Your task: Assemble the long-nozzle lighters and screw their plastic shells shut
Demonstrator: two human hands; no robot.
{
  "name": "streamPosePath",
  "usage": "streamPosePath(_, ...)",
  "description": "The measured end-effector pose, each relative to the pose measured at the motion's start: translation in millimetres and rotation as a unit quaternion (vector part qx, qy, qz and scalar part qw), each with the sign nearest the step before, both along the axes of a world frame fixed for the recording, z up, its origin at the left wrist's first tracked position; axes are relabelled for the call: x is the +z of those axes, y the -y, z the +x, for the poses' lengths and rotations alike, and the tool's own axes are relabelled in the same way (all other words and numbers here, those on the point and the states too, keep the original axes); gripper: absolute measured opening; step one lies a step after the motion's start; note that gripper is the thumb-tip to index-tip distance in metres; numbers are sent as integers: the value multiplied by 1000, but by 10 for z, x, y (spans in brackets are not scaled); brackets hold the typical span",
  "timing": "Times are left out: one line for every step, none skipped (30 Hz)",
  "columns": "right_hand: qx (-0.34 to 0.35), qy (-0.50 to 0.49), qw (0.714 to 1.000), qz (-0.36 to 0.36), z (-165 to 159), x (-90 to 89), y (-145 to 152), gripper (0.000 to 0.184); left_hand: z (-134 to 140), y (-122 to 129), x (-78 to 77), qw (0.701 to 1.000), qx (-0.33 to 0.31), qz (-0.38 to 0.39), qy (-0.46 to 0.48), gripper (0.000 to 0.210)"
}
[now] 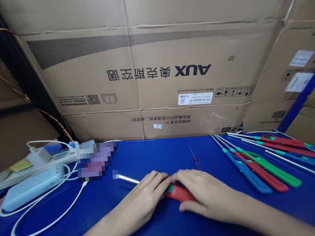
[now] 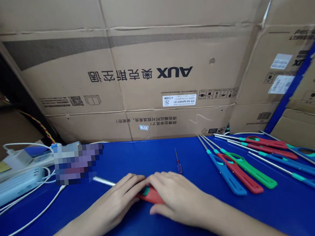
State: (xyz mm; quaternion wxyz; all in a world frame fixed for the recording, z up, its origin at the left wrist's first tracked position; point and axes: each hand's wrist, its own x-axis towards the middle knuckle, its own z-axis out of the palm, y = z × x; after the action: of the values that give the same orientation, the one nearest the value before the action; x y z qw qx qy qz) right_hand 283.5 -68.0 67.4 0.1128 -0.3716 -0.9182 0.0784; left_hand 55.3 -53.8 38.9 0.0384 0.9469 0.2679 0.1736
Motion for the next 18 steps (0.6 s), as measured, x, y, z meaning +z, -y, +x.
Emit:
streamPosePath(-8,14,1000,10,-50,-10,46,37,5,14,-2,1000,-7,8,9,43)
streamPosePath(-15,24,1000,13,-86,-17,78,36,10,28,-2,1000,-13,18,20,39)
streamPosePath(-23,26,999,8,-108,-21,99,33,14,39,0,999,-18,28,34,34)
streamPosePath(-29,20,999,-1,-117,-21,110,29,16,48,3,998,-22,36,48,31)
streamPosePath(-32,9,999,-13,-115,-17,113,27,17,54,11,997,-25,48,64,29)
streamPosePath(-36,-3,999,-23,-104,-9,112,28,16,57,21,995,-26,61,80,28)
streamPosePath(-41,-10,999,-25,-86,3,107,32,13,58,35,992,-26,75,95,28)
streamPosePath(-51,-10,998,-19,-63,19,100,38,7,58,52,990,-24,89,108,29)
streamPosePath(-65,-3,998,-11,-35,41,90,41,-1,57,71,988,-20,99,116,31)
streamPosePath(-83,9,997,-5,0,68,76,42,-9,57,92,987,-16,105,120,33)
streamPosePath(-104,23,994,2,40,103,58,41,-18,58,112,987,-12,106,120,34)
streamPosePath(-128,38,991,3,86,144,34,36,-25,60,130,988,-8,102,117,36)
streamPosePath(-151,50,987,4,140,191,5,33,-30,63,146,989,-8,98,114,37)
streamPosePath(-188,64,980,15,199,240,-30,32,-32,65,159,989,-10,95,110,37)
streamPosePath(-219,82,972,29,263,289,-71,32,-32,68,168,990,-14,92,107,37)
streamPosePath(-251,107,961,33,329,334,-115,31,-29,69,173,990,-20,91,104,37)
streamPosePath(-281,136,949,39,396,371,-162,30,-26,70,176,991,-25,89,101,37)
streamPosePath(-308,166,936,43,459,398,-210,28,-23,69,176,991,-27,86,99,37)
